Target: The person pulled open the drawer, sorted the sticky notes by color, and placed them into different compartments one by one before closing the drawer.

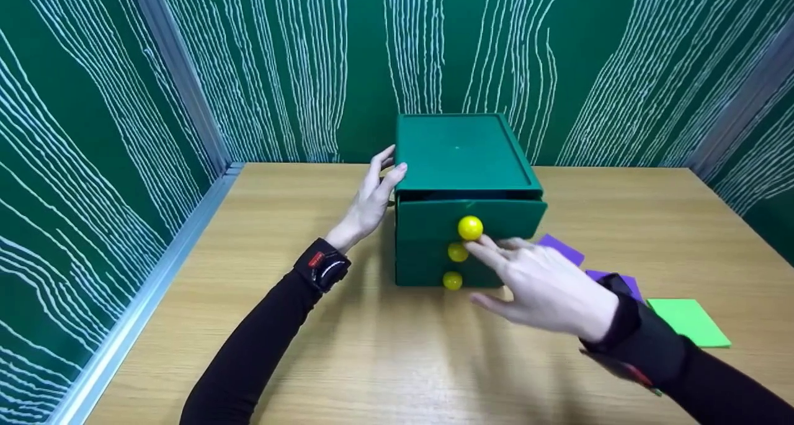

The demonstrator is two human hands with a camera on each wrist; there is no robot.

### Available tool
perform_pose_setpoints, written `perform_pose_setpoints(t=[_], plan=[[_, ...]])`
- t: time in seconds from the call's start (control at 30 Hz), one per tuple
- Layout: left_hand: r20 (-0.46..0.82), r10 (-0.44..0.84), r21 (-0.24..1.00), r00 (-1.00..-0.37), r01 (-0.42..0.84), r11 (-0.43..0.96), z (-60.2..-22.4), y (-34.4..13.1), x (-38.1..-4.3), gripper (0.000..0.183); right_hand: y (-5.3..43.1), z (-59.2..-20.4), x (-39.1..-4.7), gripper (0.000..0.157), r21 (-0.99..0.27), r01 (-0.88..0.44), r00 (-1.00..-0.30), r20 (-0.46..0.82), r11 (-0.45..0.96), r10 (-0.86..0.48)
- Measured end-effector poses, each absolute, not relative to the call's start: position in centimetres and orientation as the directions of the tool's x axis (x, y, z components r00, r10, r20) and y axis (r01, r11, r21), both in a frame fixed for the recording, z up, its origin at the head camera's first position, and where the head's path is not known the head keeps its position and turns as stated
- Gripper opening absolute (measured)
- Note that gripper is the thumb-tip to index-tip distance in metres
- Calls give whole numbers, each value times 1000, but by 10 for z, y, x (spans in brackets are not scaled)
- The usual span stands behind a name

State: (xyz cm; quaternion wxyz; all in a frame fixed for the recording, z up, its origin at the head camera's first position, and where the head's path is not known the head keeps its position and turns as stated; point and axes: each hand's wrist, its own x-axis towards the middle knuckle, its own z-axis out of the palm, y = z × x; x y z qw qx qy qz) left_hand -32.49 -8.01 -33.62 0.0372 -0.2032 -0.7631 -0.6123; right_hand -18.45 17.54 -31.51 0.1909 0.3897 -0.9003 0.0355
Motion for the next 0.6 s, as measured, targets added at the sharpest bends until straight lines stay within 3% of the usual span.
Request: perform_pose_setpoints(t=[0.4, 0.6], plan=[[312, 271, 923, -911, 358, 143, -340, -80, -323, 80, 171, -312, -206, 56, 9, -710, -654, 364, 705, -663], [297, 271, 928, -916, 344, 146, -346, -80, -321, 72, 173, -324, -206, 52, 19, -718, -646, 356, 696, -676]])
